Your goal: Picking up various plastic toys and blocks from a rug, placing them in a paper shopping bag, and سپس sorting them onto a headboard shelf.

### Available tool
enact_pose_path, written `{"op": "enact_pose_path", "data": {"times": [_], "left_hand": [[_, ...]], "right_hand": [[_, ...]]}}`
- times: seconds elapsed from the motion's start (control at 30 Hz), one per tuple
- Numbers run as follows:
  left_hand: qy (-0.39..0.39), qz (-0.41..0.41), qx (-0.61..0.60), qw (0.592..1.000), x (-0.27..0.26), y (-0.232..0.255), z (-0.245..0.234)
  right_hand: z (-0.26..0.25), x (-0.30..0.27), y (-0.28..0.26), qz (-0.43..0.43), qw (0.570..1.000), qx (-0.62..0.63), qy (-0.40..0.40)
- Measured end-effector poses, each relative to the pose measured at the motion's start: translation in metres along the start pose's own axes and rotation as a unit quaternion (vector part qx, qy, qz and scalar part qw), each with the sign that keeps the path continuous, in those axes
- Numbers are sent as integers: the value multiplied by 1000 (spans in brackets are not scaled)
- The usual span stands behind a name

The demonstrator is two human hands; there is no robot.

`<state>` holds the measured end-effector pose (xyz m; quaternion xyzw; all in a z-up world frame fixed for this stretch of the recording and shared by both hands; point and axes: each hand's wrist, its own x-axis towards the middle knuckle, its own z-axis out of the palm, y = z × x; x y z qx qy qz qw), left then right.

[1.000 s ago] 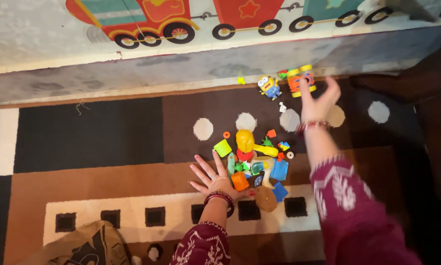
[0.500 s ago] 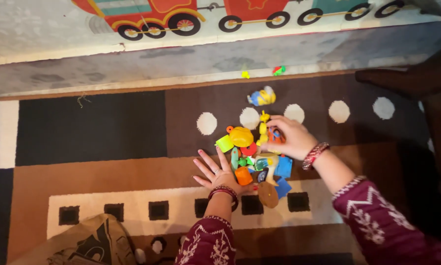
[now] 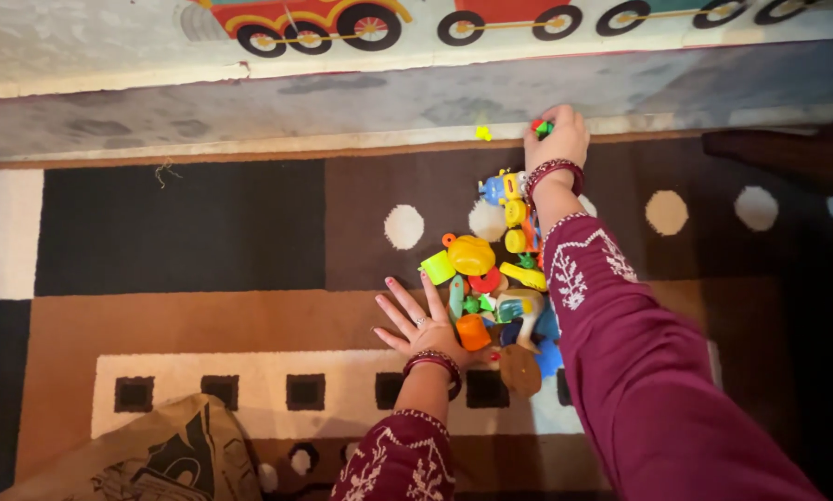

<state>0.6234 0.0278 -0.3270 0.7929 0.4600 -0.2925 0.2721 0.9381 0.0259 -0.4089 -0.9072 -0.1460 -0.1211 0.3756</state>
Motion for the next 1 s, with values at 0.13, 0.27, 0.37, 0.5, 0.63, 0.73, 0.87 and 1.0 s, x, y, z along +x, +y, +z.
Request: {"op": "enact_pose_path", "data": {"times": [0.13, 0.27, 0.37, 0.5, 0.63, 0.73, 0.87, 1.0], "left_hand": [[-16, -2, 3, 1000, 1, 0, 0], [-14, -5, 6, 1000, -2, 3, -3], [-11, -3, -2, 1000, -3, 1, -5], [-20, -2, 4, 1000, -5, 1, -5], [2, 4, 1, 1000, 7, -2, 9], [11, 3, -5, 1000, 3, 0, 5], [-21, -7, 17, 1000, -3, 2, -3], [-4, 2, 16, 1000, -4, 0, 0]], "right_hand": [[-9, 2, 10, -98, 992, 53, -54], [-22, -19, 12, -33, 937, 295, -186], [-43, -44, 2, -53, 875, 288, -386], [-39, -41, -35, -245, 921, 168, -251], [-38, -31, -84, -272, 901, -37, -335], [-20, -37, -53, -330, 895, 2, -302], [-73, -78, -44, -290, 879, 29, -376], [-127, -126, -33, -326, 856, 47, -398]]}}
